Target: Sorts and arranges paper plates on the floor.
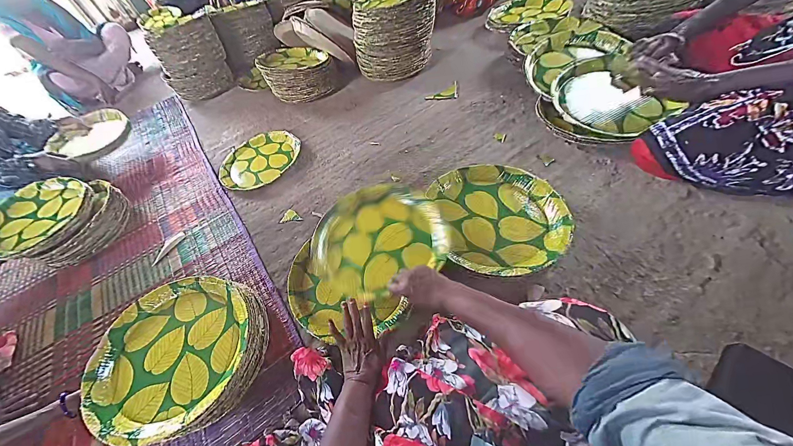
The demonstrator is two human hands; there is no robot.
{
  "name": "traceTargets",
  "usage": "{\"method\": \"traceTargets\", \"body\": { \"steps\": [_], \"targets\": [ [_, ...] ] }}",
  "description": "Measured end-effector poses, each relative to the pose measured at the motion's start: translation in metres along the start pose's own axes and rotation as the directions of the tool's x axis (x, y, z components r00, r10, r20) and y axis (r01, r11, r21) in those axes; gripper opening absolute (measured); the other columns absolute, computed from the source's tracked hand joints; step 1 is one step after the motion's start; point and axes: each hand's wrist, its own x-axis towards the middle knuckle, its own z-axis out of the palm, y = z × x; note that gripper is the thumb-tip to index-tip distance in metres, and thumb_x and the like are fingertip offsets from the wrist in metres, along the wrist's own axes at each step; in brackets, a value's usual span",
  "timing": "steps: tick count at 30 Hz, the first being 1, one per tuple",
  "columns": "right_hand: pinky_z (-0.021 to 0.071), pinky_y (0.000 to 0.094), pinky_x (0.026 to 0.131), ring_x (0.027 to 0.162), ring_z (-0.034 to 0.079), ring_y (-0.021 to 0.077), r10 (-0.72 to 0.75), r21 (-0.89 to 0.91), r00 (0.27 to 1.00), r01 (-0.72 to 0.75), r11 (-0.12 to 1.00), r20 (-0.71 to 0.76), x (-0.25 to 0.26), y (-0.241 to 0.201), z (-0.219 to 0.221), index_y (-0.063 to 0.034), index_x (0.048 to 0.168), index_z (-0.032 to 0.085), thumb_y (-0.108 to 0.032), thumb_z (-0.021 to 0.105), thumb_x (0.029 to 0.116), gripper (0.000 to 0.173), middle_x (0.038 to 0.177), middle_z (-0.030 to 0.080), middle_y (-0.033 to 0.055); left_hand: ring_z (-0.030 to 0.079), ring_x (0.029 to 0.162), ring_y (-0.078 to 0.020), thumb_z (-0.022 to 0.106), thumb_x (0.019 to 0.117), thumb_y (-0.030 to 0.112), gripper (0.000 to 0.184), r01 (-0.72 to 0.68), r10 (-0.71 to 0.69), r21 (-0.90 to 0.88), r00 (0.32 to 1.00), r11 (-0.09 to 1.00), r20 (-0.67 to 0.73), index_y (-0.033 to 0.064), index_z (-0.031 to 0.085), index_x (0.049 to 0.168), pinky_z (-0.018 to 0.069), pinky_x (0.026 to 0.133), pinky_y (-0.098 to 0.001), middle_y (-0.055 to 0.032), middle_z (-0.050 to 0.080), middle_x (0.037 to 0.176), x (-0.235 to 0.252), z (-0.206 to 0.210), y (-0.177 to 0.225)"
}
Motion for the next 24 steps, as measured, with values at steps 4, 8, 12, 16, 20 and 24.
{"method": "traceTargets", "body": {
  "steps": [4, 8, 12, 16, 20, 24],
  "targets": [
    [0.0448, 0.066, 0.1, 0.125, 0.059, 0.0485, 0.018, -0.015, 0.992, -0.016, 1.0, 0.125, 0.007, 0.017, 0.014, 0.0037, 0.128, 0.062, -0.028, 0.038, 0.1132, 0.043, 0.128, 0.063, 0.0297, 0.025, 0.158, -0.0301, 0.035, 0.1115, 0.037, 0.053, 0.141, -0.112, -0.001, 0.787, 0.99, 0.607, 0.0077, 0.046, 0.155, 0.0077, 0.127, -0.0574, -0.0139, 0.036, 0.166, 0.012, -0.009, -0.003],
    [0.0318, 0.0688, 0.114, 0.143, 0.044, 0.0459, 0.575, 0.171, 0.808, -0.554, 0.815, -0.128, -0.004, 0.037, -0.001, 0.0048, 0.15, 0.046, -0.037, 0.052, 0.1082, 0.06, 0.15, 0.049, 0.0303, 0.028, 0.156, -0.0297, 0.032, 0.1123, 0.035, 0.051, 0.176, -0.133, 0.001, 0.737, 0.984, 0.662, 0.0085, 0.05, 0.152, 0.0194, 0.126, -0.0529, -0.0132, 0.038, 0.165, 0.015, -0.011, -0.002],
    [0.0358, 0.067, 0.11, 0.142, 0.043, 0.0494, 0.78, 0.081, 0.614, -0.789, 0.609, 0.123, -0.013, 0.05, -0.009, 0.014, 0.139, 0.052, -0.009, 0.051, 0.1042, 0.041, 0.15, 0.046, 0.0343, 0.028, 0.156, -0.0295, 0.031, 0.1121, 0.035, 0.052, 0.156, -0.119, 0.003, 0.745, 0.988, 0.656, 0.0074, 0.05, 0.152, 0.0196, 0.126, -0.052, -0.0128, 0.037, 0.165, 0.016, -0.012, -0.003],
    [0.0325, 0.0645, 0.115, 0.139, 0.048, 0.0465, 0.786, 0.104, 0.616, -0.786, 0.609, 0.055, -0.013, 0.052, -0.015, 0.0102, 0.139, 0.054, -0.007, 0.049, 0.1051, 0.038, 0.146, 0.052, 0.0317, 0.027, 0.157, -0.0288, 0.032, 0.112, 0.035, 0.052, 0.156, -0.12, 0.005, 0.735, 0.988, 0.667, 0.008, 0.05, 0.151, 0.0196, 0.126, -0.0517, -0.0123, 0.037, 0.165, 0.016, -0.01, -0.004],
    [0.0367, 0.064, 0.109, 0.13, 0.055, 0.0462, 0.665, 0.166, 0.675, -0.651, 0.741, -0.321, -0.016, 0.059, -0.013, 0.0053, 0.129, 0.064, -0.017, 0.051, 0.1083, 0.033, 0.132, 0.061, 0.031, 0.03, 0.155, -0.0347, 0.043, 0.1089, 0.032, 0.055, 0.159, -0.103, -0.073, 0.862, 0.985, 0.497, 0.0012, 0.044, 0.154, 0.0202, 0.125, -0.0568, -0.0185, 0.037, 0.164, 0.009, -0.007, -0.004],
    [0.0513, 0.0629, 0.093, 0.118, 0.065, 0.0467, 0.151, -0.009, 0.904, -0.169, 0.986, -0.4, -0.01, 0.031, 0.0, 0.0028, 0.12, 0.071, 0.001, 0.051, 0.1014, 0.027, 0.124, 0.067, 0.0283, 0.047, 0.139, -0.0552, 0.058, 0.0953, 0.036, 0.068, 0.009, -0.009, 0.006, 0.994, 1.0, -0.108, -0.013, 0.052, 0.142, 0.0263, 0.111, -0.0767, -0.0375, 0.048, 0.148, 0.001, 0.004, -0.003]
  ]
}}
